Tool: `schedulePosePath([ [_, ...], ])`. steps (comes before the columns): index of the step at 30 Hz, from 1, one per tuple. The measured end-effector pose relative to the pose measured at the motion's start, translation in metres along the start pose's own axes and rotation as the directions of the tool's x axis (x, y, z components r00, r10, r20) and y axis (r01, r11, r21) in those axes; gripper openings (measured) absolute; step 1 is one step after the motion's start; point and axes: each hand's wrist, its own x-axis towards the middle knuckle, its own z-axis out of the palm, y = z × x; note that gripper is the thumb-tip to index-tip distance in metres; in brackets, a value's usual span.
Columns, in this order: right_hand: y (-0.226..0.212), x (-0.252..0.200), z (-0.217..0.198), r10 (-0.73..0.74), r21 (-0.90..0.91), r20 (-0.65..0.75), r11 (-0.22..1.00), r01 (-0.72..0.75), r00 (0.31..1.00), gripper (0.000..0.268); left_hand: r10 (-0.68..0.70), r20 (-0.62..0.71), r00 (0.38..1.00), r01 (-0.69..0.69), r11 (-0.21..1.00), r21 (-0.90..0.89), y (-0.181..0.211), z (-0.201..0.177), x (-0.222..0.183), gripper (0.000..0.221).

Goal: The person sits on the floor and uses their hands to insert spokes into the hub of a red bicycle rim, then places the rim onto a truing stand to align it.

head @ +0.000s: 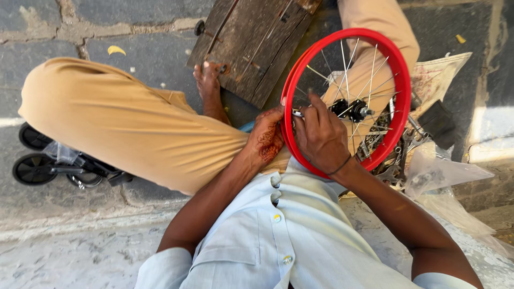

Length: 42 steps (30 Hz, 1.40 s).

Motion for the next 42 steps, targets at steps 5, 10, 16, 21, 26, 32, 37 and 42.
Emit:
schedulePosePath([
  [5,-0.012,0.016,-0.021,-0.025,0.082,-0.065,0.996,0.03,0.998,0.028,-0.026,0.139,0.99,0.026,1.0,0.008,0.02,0.036,-0.016,0.028],
  [10,-0.012,0.027,-0.022,0.104,0.135,0.043,0.985,-0.109,0.994,0.023,0.019,0.043,0.999,-0.021,0.999,0.045,0.027,0.056,-0.023,0.027],
  [16,-0.009,0.033,-0.041,0.174,0.176,0.256,0.959,-0.222,0.951,0.023,0.189,-0.133,0.973,-0.149,0.953,0.262,0.023,0.052,0.016,0.037],
  [21,-0.006,0.022,-0.043,0.213,0.152,0.219,0.956,-0.249,0.952,0.018,0.249,-0.126,0.96,-0.224,0.957,0.185,0.006,0.036,-0.011,0.015],
  [26,-0.01,0.008,-0.021,0.154,0.28,-0.144,0.954,-0.109,0.978,0.023,0.203,-0.078,0.976,-0.187,0.966,0.177,0.014,0.046,-0.031,0.019],
  [32,0.01,0.02,-0.01,0.175,0.366,0.067,0.911,-0.188,0.982,0.03,0.142,-0.076,0.987,-0.135,0.987,0.084,0.014,0.042,-0.028,0.026],
  [37,0.025,0.046,-0.019,0.086,0.566,0.411,0.757,-0.328,0.908,0.052,0.015,-0.108,0.994,-0.002,0.992,0.124,0.015,0.029,-0.023,0.024],
  [42,0.009,0.041,-0.002,0.193,0.072,0.258,0.973,-0.218,0.947,0.018,0.06,-0.067,0.996,-0.053,0.994,0.098,0.013,0.025,-0.021,0.02],
])
